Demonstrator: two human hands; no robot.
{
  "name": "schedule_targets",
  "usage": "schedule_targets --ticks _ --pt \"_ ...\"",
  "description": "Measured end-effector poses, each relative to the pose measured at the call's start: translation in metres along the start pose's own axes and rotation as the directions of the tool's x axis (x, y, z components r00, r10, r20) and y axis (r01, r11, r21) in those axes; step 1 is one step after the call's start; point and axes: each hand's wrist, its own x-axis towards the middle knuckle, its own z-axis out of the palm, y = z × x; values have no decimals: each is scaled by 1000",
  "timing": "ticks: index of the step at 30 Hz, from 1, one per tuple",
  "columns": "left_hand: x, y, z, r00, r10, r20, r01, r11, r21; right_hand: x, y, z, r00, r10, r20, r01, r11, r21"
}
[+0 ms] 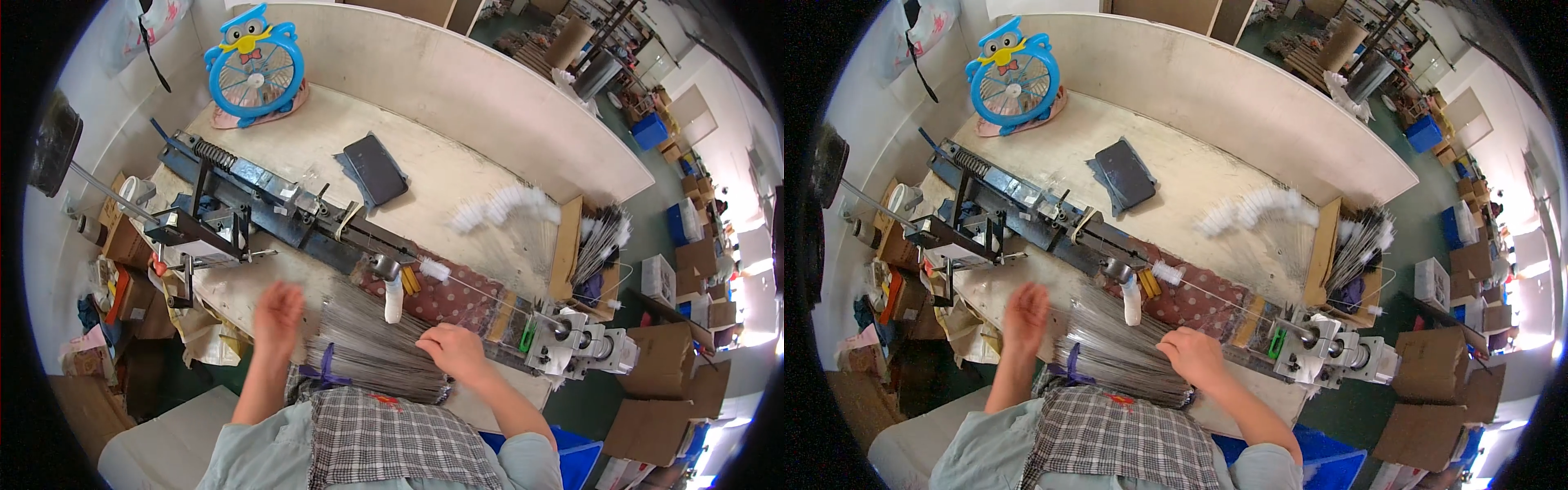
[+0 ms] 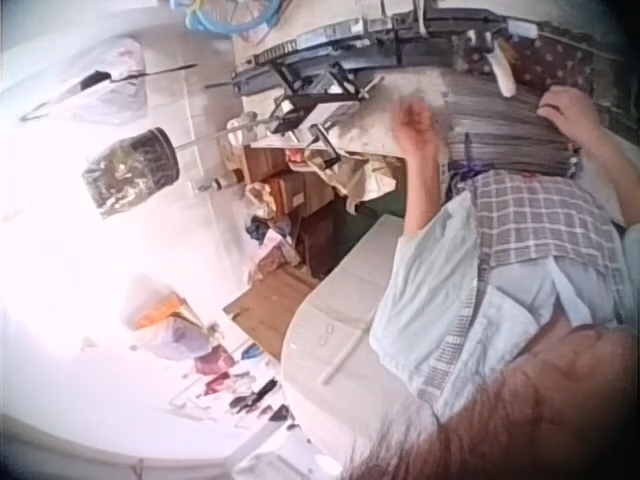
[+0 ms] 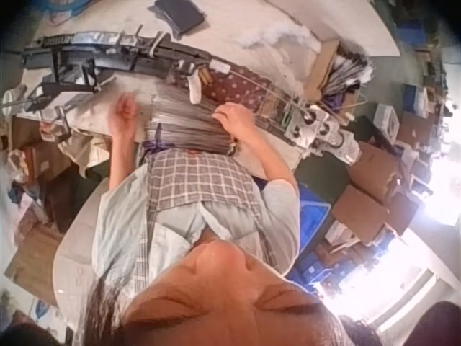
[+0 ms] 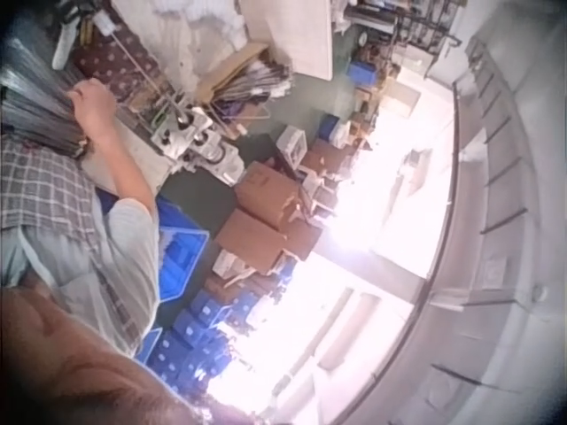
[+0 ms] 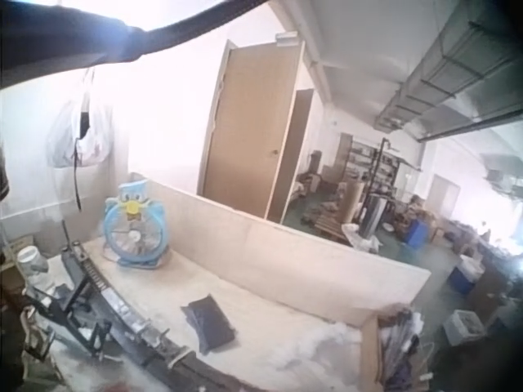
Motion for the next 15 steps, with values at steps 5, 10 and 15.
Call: schedule_targets --ticks 5,10,15 --pt "-55 -30 110 956 -146 255 97 976 197 -25 27 -17 994 51 -96 -54 998 -26" --pt "-48 -47 122 929 -70 363 -105 892 440 -62 44 -44 970 56 -237 -104 976 -194" --pt "-47 -62 131 904 -252 346 -51 738 672 -92 57 -64 948 33 -318 -156 916 -370"
